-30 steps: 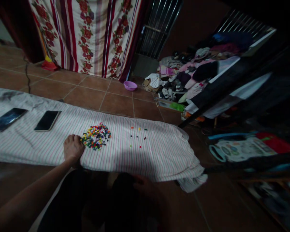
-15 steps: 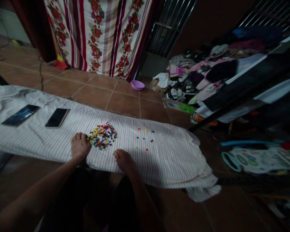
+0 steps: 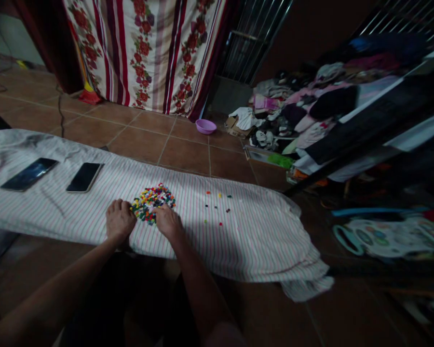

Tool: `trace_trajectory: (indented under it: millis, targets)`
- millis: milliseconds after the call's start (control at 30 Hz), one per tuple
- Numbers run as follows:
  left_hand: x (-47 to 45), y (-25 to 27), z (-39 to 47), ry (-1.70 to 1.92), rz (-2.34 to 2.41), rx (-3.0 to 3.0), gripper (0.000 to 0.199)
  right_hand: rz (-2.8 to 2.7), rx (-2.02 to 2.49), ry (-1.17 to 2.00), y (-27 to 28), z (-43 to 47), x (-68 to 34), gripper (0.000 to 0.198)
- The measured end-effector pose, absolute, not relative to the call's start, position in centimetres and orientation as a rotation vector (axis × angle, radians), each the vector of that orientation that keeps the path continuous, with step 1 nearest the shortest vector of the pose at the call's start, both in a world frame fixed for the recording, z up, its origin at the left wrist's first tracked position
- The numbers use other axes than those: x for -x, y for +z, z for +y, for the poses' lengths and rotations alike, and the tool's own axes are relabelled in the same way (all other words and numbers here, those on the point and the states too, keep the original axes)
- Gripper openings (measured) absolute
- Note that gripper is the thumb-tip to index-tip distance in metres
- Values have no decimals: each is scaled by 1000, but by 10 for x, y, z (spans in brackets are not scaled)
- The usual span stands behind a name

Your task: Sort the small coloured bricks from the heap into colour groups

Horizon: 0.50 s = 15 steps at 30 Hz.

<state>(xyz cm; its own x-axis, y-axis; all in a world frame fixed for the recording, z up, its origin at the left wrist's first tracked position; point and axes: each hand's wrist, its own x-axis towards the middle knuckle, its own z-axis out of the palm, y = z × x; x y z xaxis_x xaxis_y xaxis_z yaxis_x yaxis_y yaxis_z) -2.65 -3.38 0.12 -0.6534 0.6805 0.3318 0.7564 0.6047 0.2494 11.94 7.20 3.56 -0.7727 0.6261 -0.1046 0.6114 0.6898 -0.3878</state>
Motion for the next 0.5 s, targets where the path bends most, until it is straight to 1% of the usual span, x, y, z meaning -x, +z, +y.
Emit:
trace_trajectory:
  millis: [133,333,500]
  targets:
    - [27,0,-35,-537,-2615,1198,26,-2945,1056,524,42,72,-114,34]
    - [25,2,-36,-555,-2613,1190,29,-3092,854,299,44,71,-110,33]
    - [25,3,-36,-513,-2612,1202,29,-3158,769,281,49,75,-102,31]
